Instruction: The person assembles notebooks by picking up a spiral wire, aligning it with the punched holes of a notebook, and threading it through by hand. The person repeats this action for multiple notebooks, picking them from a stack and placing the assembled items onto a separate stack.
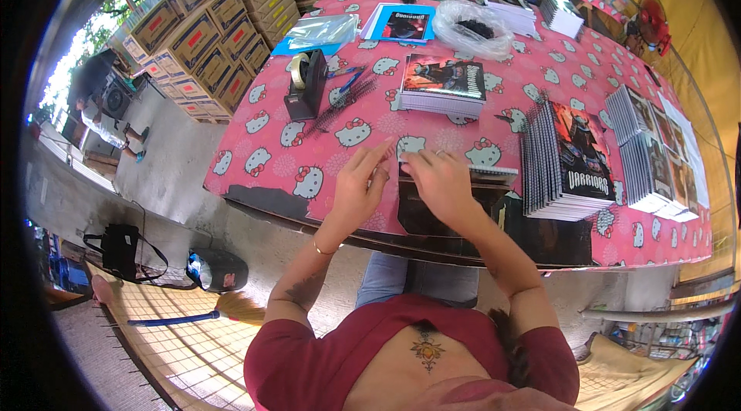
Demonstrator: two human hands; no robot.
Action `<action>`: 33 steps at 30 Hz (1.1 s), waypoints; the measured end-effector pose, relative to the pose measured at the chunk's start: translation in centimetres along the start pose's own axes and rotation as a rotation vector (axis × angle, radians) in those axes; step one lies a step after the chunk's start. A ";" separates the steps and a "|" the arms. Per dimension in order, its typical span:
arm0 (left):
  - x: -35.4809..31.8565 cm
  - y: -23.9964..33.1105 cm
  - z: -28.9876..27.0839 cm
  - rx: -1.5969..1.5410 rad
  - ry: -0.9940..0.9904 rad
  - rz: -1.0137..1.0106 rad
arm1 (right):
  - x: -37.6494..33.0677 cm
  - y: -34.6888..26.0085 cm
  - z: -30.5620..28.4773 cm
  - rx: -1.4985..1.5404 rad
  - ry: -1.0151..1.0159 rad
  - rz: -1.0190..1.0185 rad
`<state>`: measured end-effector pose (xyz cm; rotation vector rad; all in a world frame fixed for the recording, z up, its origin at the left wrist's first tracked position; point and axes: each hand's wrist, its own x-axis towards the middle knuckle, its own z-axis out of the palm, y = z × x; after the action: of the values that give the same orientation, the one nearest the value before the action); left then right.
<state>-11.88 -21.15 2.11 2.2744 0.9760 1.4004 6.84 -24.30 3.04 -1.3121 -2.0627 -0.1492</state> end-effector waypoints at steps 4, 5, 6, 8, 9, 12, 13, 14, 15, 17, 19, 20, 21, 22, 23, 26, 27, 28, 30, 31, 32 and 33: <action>-0.9 -0.3 0.0 0.037 -0.062 -0.186 | 1.6 0.7 0.6 0.011 0.038 0.011; -1.3 -0.4 0.0 0.016 -0.034 -0.189 | 1.5 0.7 0.9 0.032 0.068 0.017; -0.9 -0.4 0.0 -0.006 0.002 -0.189 | 1.5 0.6 0.8 0.057 0.034 0.046; -0.2 -0.5 0.0 0.064 0.033 -0.164 | 1.6 0.7 0.4 0.081 0.023 0.045; -0.3 -0.6 0.0 0.048 0.030 -0.141 | 1.5 0.8 0.2 0.090 0.022 0.044; -0.2 -0.7 0.3 0.026 0.044 -0.064 | 1.2 0.8 0.1 0.120 0.008 0.062; -0.1 -0.8 0.5 0.034 0.060 -0.043 | 1.2 0.8 0.0 0.124 0.006 0.064; -0.1 -0.8 0.6 0.045 0.076 -0.023 | 1.3 0.8 0.1 0.126 -0.002 0.064; -0.2 -0.9 0.7 0.045 0.073 -0.030 | 1.4 0.8 0.1 0.129 -0.010 0.064; -0.6 -1.4 0.2 0.063 0.081 -0.049 | 1.7 0.4 0.6 0.120 -0.019 0.059; -0.8 -1.3 -0.4 0.112 0.069 -0.003 | 1.9 0.2 0.9 0.102 -0.007 0.033; -0.7 -1.2 -0.6 0.150 0.076 0.021 | 2.0 0.0 0.6 0.102 -0.030 0.050; -0.8 -1.2 -0.3 0.119 0.072 0.012 | 1.9 0.0 0.2 0.105 -0.053 0.061; -0.5 -1.1 0.6 0.083 0.068 0.006 | 1.6 0.5 0.0 0.102 -0.029 0.064; -0.3 -1.0 0.8 0.078 0.060 0.019 | 1.4 0.9 0.1 0.103 -0.011 0.068; -0.2 -1.3 0.8 0.055 0.074 0.074 | 1.5 0.3 -0.3 0.109 -0.020 0.046; -0.3 -1.4 0.5 0.042 0.062 0.084 | 1.5 0.2 -0.2 0.108 -0.026 0.037; -0.2 -1.7 0.2 0.048 0.047 0.105 | 1.6 0.1 -0.1 0.105 -0.030 0.032; 0.4 -1.3 -0.7 -0.059 -0.051 0.097 | 1.6 0.0 -0.3 0.096 -0.060 0.040; 0.8 -1.1 -1.0 -0.114 -0.102 0.096 | 1.6 0.0 -0.4 0.090 -0.073 0.048; 1.1 -1.5 -1.1 -0.076 -0.121 0.103 | 1.6 0.0 -0.3 0.094 -0.066 0.035; 1.4 -2.1 -1.1 -0.038 -0.140 0.110 | 1.6 0.0 -0.3 0.098 -0.059 0.024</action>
<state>-13.24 -18.78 2.41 2.3933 0.7855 1.2689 6.58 -23.23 4.26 -1.2948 -2.0750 0.0013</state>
